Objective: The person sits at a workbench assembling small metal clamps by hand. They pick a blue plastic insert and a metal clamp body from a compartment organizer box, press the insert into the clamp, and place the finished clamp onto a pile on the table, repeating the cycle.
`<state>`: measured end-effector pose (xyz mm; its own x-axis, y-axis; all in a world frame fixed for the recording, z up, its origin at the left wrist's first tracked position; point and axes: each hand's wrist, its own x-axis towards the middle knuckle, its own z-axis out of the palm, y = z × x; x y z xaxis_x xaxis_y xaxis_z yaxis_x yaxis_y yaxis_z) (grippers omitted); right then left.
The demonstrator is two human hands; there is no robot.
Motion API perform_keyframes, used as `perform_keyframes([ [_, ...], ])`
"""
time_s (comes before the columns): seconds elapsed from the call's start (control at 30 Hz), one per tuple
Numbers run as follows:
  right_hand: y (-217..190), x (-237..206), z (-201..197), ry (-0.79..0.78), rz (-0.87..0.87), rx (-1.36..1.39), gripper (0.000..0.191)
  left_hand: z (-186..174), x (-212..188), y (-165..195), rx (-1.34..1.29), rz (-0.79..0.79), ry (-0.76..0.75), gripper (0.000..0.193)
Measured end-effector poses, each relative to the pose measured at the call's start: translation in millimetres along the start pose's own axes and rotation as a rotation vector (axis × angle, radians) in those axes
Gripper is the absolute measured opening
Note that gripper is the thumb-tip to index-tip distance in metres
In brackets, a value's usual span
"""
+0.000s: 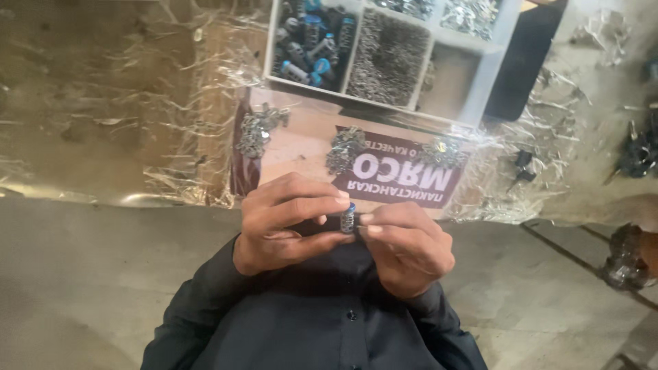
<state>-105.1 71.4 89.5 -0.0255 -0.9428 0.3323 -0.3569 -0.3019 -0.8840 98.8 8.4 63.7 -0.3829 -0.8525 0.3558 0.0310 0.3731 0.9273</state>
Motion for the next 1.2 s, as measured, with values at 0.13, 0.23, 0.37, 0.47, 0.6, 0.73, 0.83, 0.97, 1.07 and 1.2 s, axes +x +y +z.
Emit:
perform_keyframes([
  [0.13, -2.6, 4.3, -4.7, 0.002, -0.032, -0.057, 0.024, 8.9, 4.8, 0.9, 0.005, 0.036, -0.035, 0.045],
  [0.23, -1.4, 3.8, -14.5, -0.011, -0.15, -0.231, 0.022, 16.7, 6.9, 2.5, 0.072, 0.051, -0.036, 0.044],
  [0.37, 1.3, 3.6, -37.5, -0.188, -0.4, -0.546, 0.028, 30.8, 12.1, 5.3, 0.14, 0.047, -0.043, 0.041],
  [0.47, 6.6, -3.4, -37.8, -0.063, -0.189, -0.381, 0.025, 40.5, 15.1, 7.4, 0.162, 0.046, -0.064, 0.042],
  [0.6, 9.0, -19.3, -53.5, -0.077, 0.362, 0.215, 0.031, 47.5, 18.8, 2.9, 0.069, 0.081, -0.128, 0.043],
  [0.73, 15.5, -25.3, -64.0, -0.078, 0.537, 0.339, 0.021, 51.7, 20.3, -2.4, -0.091, 0.083, -0.158, 0.045],
  [0.83, 27.1, -20.0, -57.7, -0.02, 0.139, -0.488, 0.024, 46.2, 21.7, -4.1, -0.026, 0.076, -0.094, 0.044],
  [0.97, 30.6, -17.4, -50.3, 0.03, 0.051, -0.782, 0.032, 39.0, 23.0, -4.2, -0.017, 0.002, -0.028, 0.043],
  [1.07, 33.0, -16.7, -49.4, 0.018, 0.074, -0.822, 0.041, 40.3, 23.7, -5.1, -0.001, 0.023, -0.008, 0.044],
  [1.2, 40.8, -16.6, -49.4, -0.075, 0.119, -0.859, 0.063, 46.2, 23.7, -5.1, -0.013, 0.017, -0.034, 0.044],
])
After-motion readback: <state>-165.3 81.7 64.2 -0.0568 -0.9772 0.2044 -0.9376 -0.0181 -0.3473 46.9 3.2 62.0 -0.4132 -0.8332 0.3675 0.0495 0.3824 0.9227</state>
